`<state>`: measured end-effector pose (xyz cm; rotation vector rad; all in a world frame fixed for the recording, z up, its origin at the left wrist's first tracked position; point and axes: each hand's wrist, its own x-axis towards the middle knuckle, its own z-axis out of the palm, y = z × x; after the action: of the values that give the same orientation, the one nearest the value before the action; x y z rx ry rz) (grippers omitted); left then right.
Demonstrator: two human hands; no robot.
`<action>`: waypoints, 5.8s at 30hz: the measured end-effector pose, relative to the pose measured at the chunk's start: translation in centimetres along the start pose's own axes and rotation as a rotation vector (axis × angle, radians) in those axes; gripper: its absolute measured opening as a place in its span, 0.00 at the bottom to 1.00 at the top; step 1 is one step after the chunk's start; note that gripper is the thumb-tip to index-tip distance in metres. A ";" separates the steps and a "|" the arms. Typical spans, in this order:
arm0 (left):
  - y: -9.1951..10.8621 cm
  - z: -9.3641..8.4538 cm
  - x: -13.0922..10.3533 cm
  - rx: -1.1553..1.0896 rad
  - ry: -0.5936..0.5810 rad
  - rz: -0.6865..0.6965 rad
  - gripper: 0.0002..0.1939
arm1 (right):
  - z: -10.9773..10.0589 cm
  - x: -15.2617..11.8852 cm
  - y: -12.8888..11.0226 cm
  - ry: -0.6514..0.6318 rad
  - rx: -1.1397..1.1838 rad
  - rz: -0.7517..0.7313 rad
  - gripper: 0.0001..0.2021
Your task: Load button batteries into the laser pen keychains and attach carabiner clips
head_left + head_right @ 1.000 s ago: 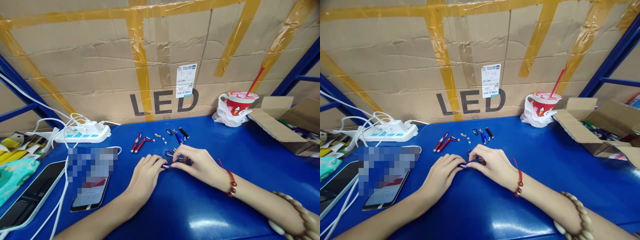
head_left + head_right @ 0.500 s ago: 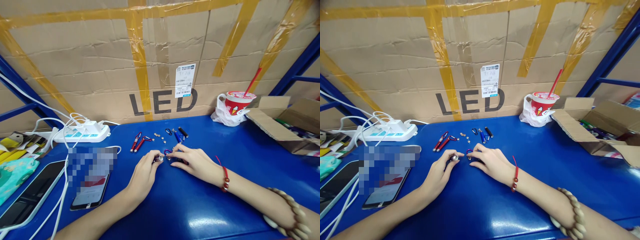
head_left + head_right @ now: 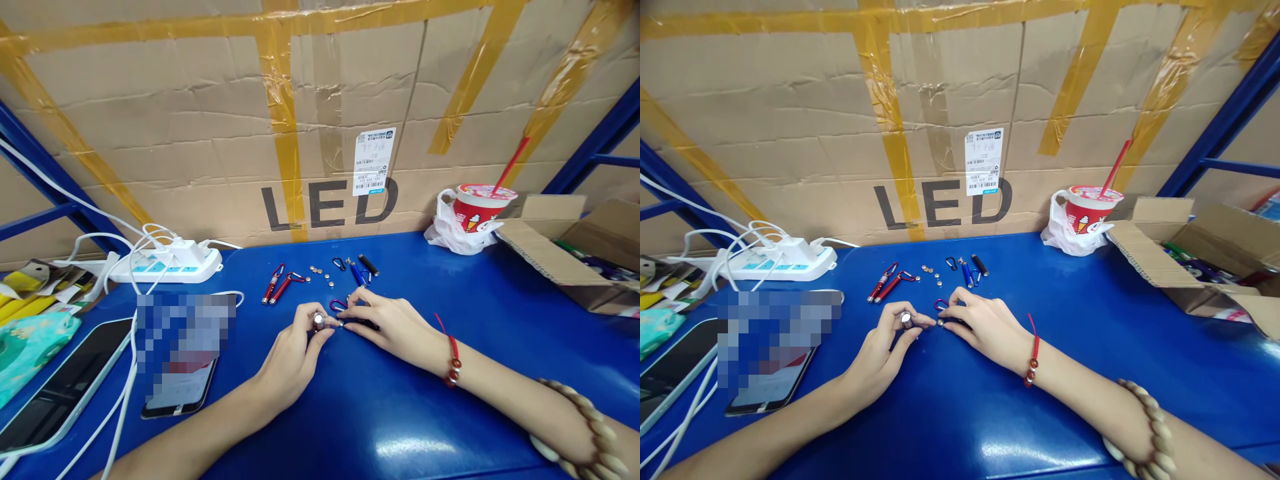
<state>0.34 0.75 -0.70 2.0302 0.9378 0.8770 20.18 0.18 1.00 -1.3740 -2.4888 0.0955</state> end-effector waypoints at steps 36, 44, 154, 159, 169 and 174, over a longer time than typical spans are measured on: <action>0.1 -0.1 0.3 0.176 0.008 0.125 0.05 | 0.1 -0.1 -0.3 0.091 -0.120 -0.118 0.11; 0.2 -0.1 0.3 0.200 -0.006 0.139 0.06 | 0.3 0.3 0.2 0.013 -0.117 -0.070 0.09; 0.9 -0.4 0.1 0.336 -0.050 0.202 0.08 | -1.3 0.3 1.5 0.032 0.160 0.156 0.04; 0.8 -0.4 0.1 0.319 -0.047 0.210 0.09 | -0.9 0.5 1.5 0.063 0.268 0.154 0.04; 0.7 -0.3 0.3 0.328 -0.021 0.210 0.08 | -0.7 0.3 1.0 0.065 0.309 0.068 0.03; 0.6 -0.3 0.1 0.324 -0.031 0.205 0.07 | -0.7 0.2 0.7 0.047 0.293 0.124 0.03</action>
<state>0.30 0.65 -0.04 2.4443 0.9127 0.8401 20.87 0.71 1.57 -1.3839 -2.2418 0.4306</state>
